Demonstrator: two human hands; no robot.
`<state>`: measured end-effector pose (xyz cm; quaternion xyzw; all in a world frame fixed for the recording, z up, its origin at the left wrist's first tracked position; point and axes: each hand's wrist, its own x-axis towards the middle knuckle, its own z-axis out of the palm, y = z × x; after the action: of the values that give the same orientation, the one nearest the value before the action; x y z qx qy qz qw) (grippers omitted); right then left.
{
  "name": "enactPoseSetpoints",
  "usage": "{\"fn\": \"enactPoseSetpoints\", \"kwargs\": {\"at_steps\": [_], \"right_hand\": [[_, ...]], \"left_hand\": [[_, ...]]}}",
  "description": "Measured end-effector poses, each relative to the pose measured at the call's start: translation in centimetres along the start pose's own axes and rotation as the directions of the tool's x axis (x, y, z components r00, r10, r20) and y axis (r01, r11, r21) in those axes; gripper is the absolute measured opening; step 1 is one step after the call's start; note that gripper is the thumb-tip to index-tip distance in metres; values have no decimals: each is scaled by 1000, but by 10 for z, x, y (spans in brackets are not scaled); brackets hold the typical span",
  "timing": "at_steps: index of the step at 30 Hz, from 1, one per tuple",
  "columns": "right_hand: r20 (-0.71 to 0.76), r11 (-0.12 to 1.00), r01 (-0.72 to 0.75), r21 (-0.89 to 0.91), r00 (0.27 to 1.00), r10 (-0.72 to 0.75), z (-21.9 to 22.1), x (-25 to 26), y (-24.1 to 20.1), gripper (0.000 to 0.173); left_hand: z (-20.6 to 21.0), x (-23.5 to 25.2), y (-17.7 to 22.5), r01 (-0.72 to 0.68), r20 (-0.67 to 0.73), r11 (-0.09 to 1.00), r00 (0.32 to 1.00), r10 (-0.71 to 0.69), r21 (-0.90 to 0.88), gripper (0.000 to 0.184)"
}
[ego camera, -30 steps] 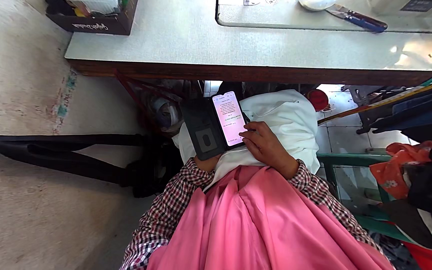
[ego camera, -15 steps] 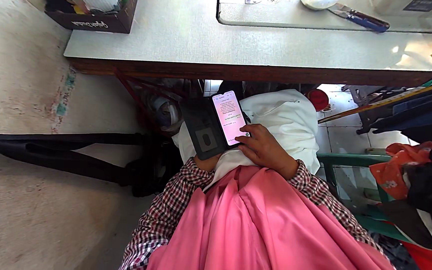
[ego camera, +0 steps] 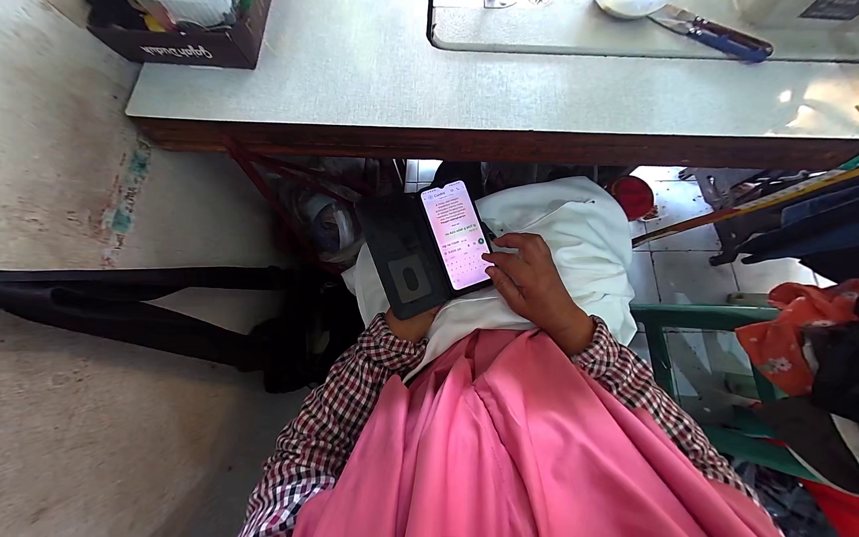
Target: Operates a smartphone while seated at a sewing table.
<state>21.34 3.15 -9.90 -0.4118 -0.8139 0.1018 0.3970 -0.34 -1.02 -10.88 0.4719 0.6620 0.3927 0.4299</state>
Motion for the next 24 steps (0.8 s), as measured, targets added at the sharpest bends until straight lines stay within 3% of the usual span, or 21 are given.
{"fn": "enactPoseSetpoints", "kwargs": {"at_steps": [5,10,16,24], "right_hand": [[-16,999,-32,3,999,32,2,-1,4,24],[7,999,-36,32,999,36,1,0,2,26],[21,999,-35,33,999,34,2,0,2,25],[73,999,-37,34,997,35,2,0,1,31]], "left_hand": [[-1,1,-7,-63,47,996,997,66,-71,21],[5,-4,2,35,-75,994,996,-43,-104,20],[2,0,-4,8,6,976,1000,-6,-216,16],[-1,-3,9,62,-1,998,998,-62,12,18]]}}
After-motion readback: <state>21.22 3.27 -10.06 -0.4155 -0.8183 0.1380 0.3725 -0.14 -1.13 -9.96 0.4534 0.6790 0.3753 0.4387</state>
